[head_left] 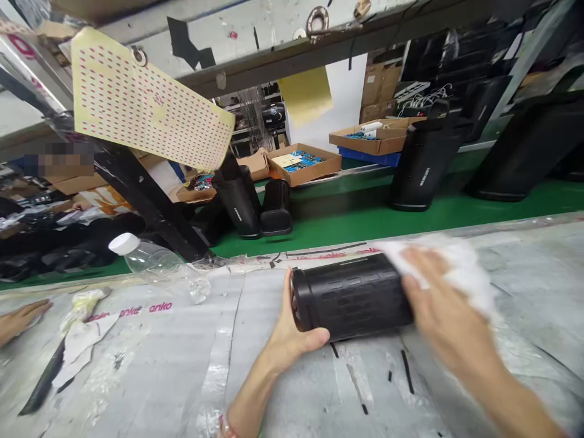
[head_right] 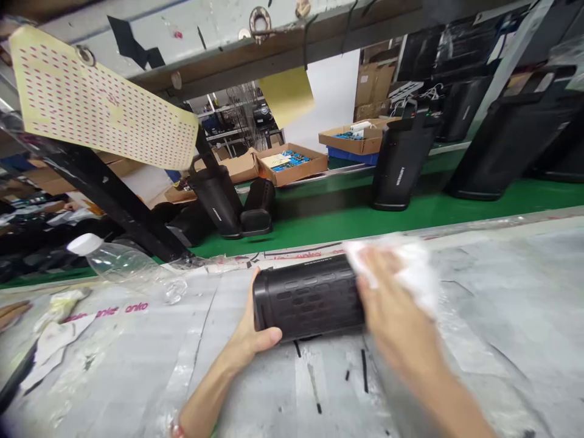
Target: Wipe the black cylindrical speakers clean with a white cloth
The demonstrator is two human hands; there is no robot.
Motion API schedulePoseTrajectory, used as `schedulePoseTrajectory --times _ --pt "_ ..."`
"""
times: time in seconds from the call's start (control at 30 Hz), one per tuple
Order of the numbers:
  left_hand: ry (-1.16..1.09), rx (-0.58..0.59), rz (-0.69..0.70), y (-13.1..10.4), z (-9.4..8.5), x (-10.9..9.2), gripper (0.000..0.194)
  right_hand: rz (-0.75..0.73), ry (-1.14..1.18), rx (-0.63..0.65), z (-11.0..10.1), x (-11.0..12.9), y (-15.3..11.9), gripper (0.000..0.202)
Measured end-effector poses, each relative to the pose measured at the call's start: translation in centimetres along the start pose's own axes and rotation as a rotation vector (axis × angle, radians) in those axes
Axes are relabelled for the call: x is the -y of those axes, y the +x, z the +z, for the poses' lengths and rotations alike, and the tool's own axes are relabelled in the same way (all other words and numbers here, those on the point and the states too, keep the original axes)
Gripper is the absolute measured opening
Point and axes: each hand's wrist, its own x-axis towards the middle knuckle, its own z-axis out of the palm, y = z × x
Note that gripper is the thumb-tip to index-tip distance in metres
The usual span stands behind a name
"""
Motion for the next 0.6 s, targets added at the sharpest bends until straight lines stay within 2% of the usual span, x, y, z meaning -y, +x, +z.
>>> schedulePoseTrajectory --times 0.07,0.13,0.2,0.3,0.37,0.4,0.43,0.47,0.5,0.53,0.6 --pt "-0.023 0.018 0.007 0.0 0.3 -0.1 0.133 0.186 -0.082 -0.014 -0.8 -3.0 0.9 0.046" --pt "-0.034 0.023 0.013 -0.1 0.5 -0.2 0.134 0.199 -0.057 -0.034 -1.4 -2.6 1.0 0.046" --pt "-0.032 -0.001 0.005 -0.1 0.6 -0.1 0.136 0.038 0.073 -0.035 -1.3 1.0 0.5 0.049" --pt "-0.016 -0.028 -0.022 -0.2 0.6 -0.1 0.143 -0.333 0.263 0.072 -0.6 7.0 -0.3 0.06" --pt "-0.003 -0.032 -0.031 -0.3 0.5 -0.1 0.143 -0.466 0.29 0.1 -0.3 7.8 0.1 0.058" --pt "0.001 -0.032 -0.029 -0.3 0.4 -0.1 0.142 -0.442 0.274 0.093 -0.3 6.9 0.7 0.054" --pt "0.005 -0.029 -0.026 -0.3 0.4 -0.1 0.141 -0.343 0.236 0.088 -0.4 5.3 1.6 0.048" --pt "0.009 -0.022 -0.021 -0.3 0.4 -0.2 0.139 -0.183 0.195 0.103 -0.6 3.2 2.6 0.044" --pt "0.014 -0.008 -0.013 -0.2 0.4 -0.2 0.139 0.035 0.135 0.146 -0.9 0.9 3.7 0.045" --pt "0.022 0.009 -0.006 -0.2 0.4 -0.3 0.138 0.274 0.059 0.253 -1.2 -1.3 4.9 0.045" --pt "0.046 0.031 0.011 -0.2 0.4 -0.3 0.137 0.452 0.023 0.345 -1.8 -4.7 6.9 0.048"
